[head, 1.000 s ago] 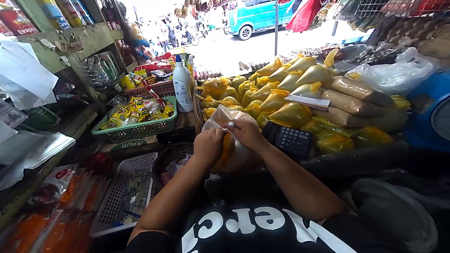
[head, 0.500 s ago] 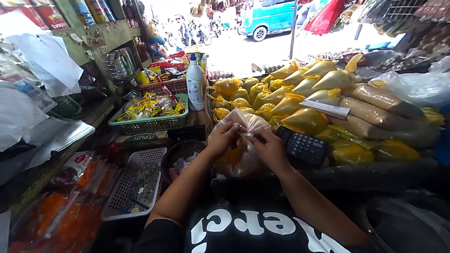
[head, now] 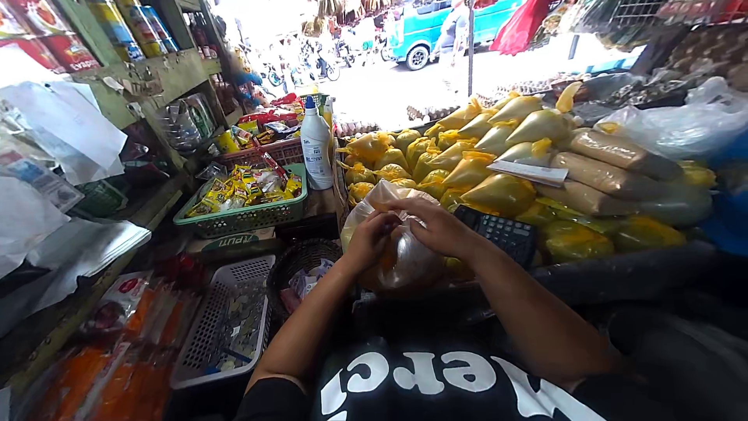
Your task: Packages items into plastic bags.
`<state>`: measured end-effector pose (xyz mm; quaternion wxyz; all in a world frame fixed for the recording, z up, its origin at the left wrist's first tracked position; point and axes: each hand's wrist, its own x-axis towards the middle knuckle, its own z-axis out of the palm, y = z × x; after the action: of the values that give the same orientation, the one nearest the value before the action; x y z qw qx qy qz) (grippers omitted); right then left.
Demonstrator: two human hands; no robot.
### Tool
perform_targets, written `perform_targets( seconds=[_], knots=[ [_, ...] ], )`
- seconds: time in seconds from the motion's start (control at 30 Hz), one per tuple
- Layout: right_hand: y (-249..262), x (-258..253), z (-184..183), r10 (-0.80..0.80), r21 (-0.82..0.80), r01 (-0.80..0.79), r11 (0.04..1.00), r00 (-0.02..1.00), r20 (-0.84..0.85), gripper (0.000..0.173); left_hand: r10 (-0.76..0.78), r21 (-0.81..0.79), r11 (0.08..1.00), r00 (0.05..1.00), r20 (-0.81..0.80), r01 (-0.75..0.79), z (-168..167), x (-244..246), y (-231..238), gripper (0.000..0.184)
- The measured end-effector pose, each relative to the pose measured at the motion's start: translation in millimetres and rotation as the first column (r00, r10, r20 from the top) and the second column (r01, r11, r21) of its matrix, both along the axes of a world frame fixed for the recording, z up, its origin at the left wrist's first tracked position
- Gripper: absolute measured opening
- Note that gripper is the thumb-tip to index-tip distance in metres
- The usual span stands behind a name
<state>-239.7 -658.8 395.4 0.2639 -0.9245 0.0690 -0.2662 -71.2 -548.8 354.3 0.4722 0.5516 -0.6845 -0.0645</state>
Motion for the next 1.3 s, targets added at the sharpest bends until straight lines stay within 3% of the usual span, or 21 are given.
perform_targets(
  seconds=[0.1,0.2,0.27,0.37,0.5,0.6,0.7,0.77,0.87,0.93,1.03,1.13,1.2,1.3],
  knots=[
    [-4.8,14.9,-3.6,-0.053,-0.285,0.056,0.957,0.998,0.016,0.038,0.002,-0.042,0.999,0.999,-0.053,-0.004,-4.2,0.3,0.5,0.02],
    [-1.5,15.4,-5.2,-0.174,-0.387,0.17,0.906,0.984,0.025,0.021,0.03,0.017,0.999,0.972,-0.232,-0.027,0.6,-7.4,2.3,0.021],
    [7.4,9.8,-8.6,-0.26,-0.419,0.249,0.873,0.965,0.032,0.023,0.042,0.096,0.995,0.935,-0.353,-0.008,9.8,-10.8,3.5,0.02],
    [22.2,-4.4,-10.4,-0.301,-0.335,0.318,0.887,0.948,0.103,0.027,0.107,0.227,0.974,0.859,-0.501,0.011,30.5,-18.7,10.7,0.018],
    [31.3,-8.1,-21.8,-0.246,-0.16,0.276,0.948,0.951,0.185,0.027,0.215,0.343,0.937,0.667,-0.714,0.066,43.2,-17.9,15.5,0.01],
    [20.9,-5.1,-28.5,-0.238,-0.059,0.257,0.965,0.945,0.225,0.018,0.177,0.302,0.95,0.669,-0.722,0.074,38.1,-11.8,15.1,0.007],
    [14.1,1.1,-24.7,-0.251,-0.008,0.257,0.966,0.951,0.178,0.014,0.203,0.293,0.956,0.755,-0.624,-0.015,38.9,-16.6,14.7,0.007],
    [15.9,7.2,-21.6,-0.263,0.031,0.262,0.965,0.948,0.182,0.014,0.202,0.258,0.962,0.858,-0.473,-0.084,37.4,-18.1,14.9,0.007],
    [16.6,10.6,-19.0,-0.274,0.171,0.25,0.953,0.953,0.132,0.027,0.168,0.153,0.979,0.952,-0.254,-0.132,29.1,-14.6,16.5,0.006],
    [14.4,12.1,-20.8,-0.245,0.167,0.221,0.961,0.96,0.134,0.032,0.17,0.089,0.983,0.976,-0.137,-0.159,25.8,-11.0,16.9,0.01],
    [16.6,16.7,-29.6,-0.219,0.092,0.206,0.974,0.961,0.167,0.032,0.303,-0.078,0.952,0.949,0.092,-0.296,19.1,-12.1,14.6,0.007],
    [23.4,19.7,-32.3,-0.216,0.111,0.202,0.973,0.967,0.134,0.044,0.48,-0.443,0.838,0.816,0.322,-0.318,5.3,-5.6,-2.9,0.006],
    [24.1,21.1,-30.4,-0.231,0.152,0.216,0.965,0.968,0.094,0.047,0.53,-0.6,0.765,0.759,0.378,-0.236,-2.9,4.9,-15.5,0.008],
    [18.0,24.0,-22.2,-0.257,0.214,0.244,0.946,0.966,0.031,0.042,0.558,-0.661,0.719,0.744,0.368,-0.212,-7.9,18.8,-19.9,0.008]
  ],
)
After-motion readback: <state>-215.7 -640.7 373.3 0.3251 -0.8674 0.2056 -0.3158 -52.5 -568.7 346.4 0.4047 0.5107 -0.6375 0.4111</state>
